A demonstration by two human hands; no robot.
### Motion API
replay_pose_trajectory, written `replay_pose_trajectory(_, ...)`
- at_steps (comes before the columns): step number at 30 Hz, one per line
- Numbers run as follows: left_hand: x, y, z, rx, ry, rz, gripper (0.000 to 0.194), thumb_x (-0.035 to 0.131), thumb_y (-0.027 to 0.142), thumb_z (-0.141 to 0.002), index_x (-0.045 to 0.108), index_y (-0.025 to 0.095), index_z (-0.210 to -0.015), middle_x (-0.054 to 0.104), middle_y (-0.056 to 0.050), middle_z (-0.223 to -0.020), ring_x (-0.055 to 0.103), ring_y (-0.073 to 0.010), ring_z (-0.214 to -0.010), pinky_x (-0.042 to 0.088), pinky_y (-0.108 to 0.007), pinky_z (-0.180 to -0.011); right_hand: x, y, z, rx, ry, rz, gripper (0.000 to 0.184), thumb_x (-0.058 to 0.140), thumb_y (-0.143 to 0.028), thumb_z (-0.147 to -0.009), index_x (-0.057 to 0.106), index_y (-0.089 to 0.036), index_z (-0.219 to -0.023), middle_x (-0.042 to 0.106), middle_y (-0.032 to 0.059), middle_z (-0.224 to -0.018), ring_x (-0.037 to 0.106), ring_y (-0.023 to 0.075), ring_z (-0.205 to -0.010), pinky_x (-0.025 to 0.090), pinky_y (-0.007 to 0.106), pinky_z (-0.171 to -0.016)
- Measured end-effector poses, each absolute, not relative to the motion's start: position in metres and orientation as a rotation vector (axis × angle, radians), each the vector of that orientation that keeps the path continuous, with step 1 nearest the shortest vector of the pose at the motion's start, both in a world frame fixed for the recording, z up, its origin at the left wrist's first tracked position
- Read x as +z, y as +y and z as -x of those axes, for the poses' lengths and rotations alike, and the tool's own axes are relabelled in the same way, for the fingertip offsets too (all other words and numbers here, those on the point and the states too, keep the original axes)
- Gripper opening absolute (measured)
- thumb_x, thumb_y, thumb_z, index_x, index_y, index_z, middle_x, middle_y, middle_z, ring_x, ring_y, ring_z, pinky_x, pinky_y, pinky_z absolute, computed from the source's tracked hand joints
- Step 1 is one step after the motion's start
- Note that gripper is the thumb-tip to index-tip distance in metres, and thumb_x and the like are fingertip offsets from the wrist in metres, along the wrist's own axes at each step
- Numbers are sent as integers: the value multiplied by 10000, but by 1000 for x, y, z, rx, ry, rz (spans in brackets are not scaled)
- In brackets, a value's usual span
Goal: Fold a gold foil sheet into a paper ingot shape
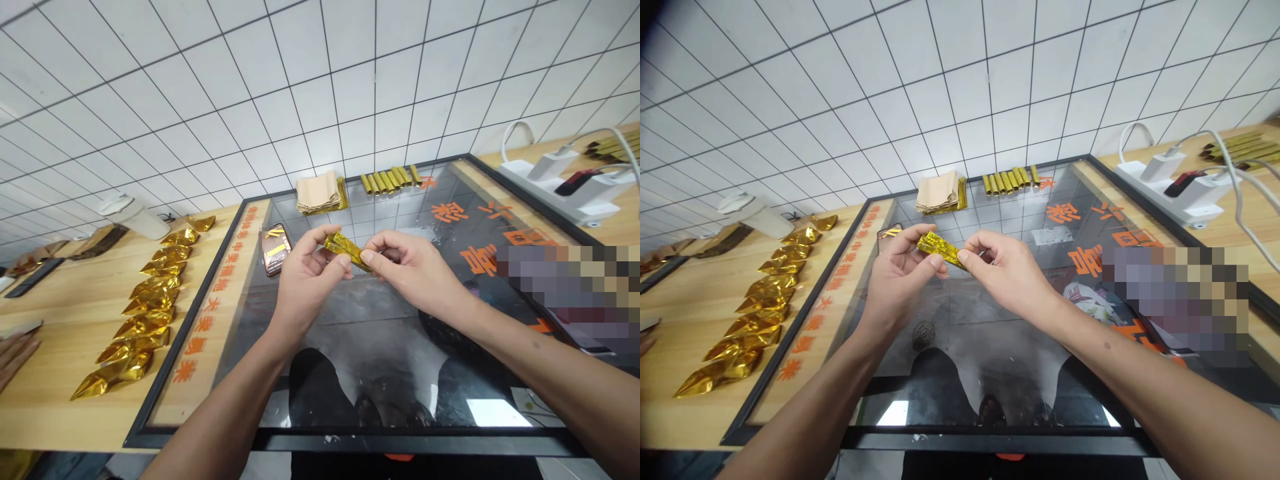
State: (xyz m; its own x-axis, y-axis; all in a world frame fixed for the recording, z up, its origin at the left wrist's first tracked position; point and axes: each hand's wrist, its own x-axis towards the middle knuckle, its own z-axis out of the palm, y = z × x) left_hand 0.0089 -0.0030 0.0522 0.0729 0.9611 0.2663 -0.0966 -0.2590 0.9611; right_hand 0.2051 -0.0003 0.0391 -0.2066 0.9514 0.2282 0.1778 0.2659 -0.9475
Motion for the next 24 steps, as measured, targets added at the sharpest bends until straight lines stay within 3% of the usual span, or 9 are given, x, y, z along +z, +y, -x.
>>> replay_pose_trajectory(3,52,-1,-7,1345,912,-1337,440,872,253,-797,695,227,-1199,716,0,-930,660,-98,-664,624,-236,-630,40,-1,-205,1055,-1601,1063,247,702,-452,-1010,719,-222,-920,659,6,-834,587,168,-750,506,297,-675)
replay_pose_trajectory(8,53,0,-5,1324,895,-1295,459,883,268,-779,677,223,-1186,777,-59,-1110,660,-92,-660,593,-225,-582,42,-1,-204,1058,-1605,1068,261,709,-465,-1001,722,-217,-920,663,12,-840,588,170,-750,511,296,-665)
replay_pose_trajectory(24,52,0,-6,1324,961,-1269,412,826,198,-762,704,213,-1155,795,-53,-1073,668,-96,-656,596,-230,-596,40,-1,-205,1064,-1614,1053,215,684,-410,-1022,730,-222,-929,674,6,-840,587,164,-745,483,305,-667)
